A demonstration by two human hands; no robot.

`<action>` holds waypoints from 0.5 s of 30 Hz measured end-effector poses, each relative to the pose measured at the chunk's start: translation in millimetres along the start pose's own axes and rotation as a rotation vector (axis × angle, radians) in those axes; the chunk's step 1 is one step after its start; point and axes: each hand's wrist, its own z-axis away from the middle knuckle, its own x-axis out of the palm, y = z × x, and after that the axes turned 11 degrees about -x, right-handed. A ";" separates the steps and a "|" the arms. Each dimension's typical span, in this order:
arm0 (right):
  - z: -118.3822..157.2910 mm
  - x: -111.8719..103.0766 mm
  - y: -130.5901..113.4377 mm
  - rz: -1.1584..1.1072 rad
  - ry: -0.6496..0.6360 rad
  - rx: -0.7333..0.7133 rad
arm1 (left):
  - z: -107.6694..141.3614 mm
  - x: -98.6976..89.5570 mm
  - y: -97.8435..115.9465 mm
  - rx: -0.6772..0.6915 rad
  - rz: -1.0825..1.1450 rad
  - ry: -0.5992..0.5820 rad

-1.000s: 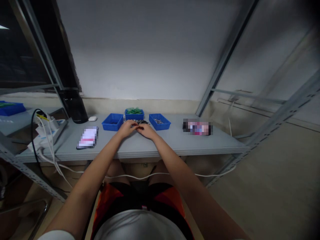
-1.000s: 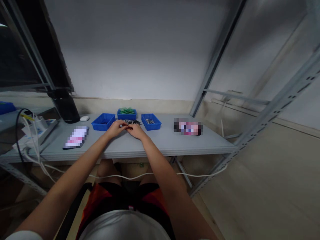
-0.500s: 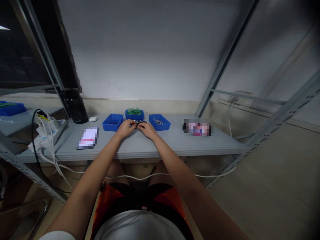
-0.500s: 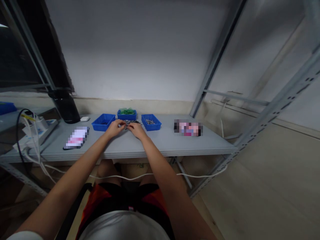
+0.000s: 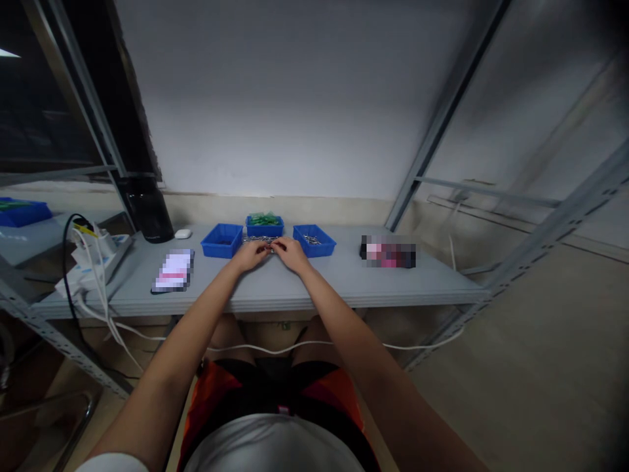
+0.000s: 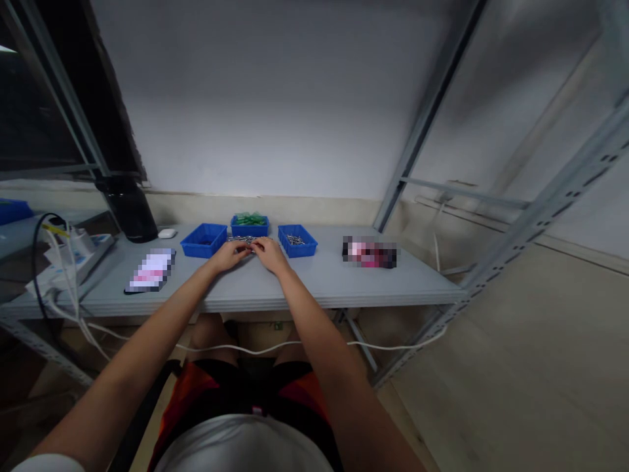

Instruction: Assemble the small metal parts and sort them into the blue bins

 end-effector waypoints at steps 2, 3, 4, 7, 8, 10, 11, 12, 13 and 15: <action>-0.4 -1.2 -0.2 -0.017 0.025 0.009 | 0.6 -2.4 2.2 -0.011 -0.010 0.045; -0.5 -1.7 0.0 -0.026 0.034 0.009 | 0.9 -3.5 3.2 -0.022 -0.010 0.071; -0.3 -1.9 0.6 -0.034 0.038 0.007 | 1.0 -4.5 4.1 -0.030 -0.006 0.094; 0.9 -0.7 4.0 -0.041 0.017 0.001 | 1.0 -6.0 5.8 -0.031 0.004 0.137; 1.5 0.2 5.6 -0.037 -0.005 -0.001 | 0.8 -6.0 6.2 -0.024 -0.004 0.140; 2.5 2.4 8.3 -0.025 -0.064 -0.011 | 0.7 -5.7 7.0 -0.001 -0.034 0.128; 3.0 3.3 9.3 -0.018 -0.094 -0.021 | 0.8 -5.5 7.4 0.013 -0.050 0.117; 3.4 4.1 9.8 -0.009 -0.118 -0.032 | 0.9 -5.4 7.9 0.027 -0.063 0.107; 3.6 4.5 9.9 -0.002 -0.133 -0.042 | 1.1 -5.3 8.5 0.038 -0.073 0.099; 4.0 4.8 9.1 0.008 -0.151 -0.052 | 1.6 -5.3 9.6 0.050 -0.084 0.092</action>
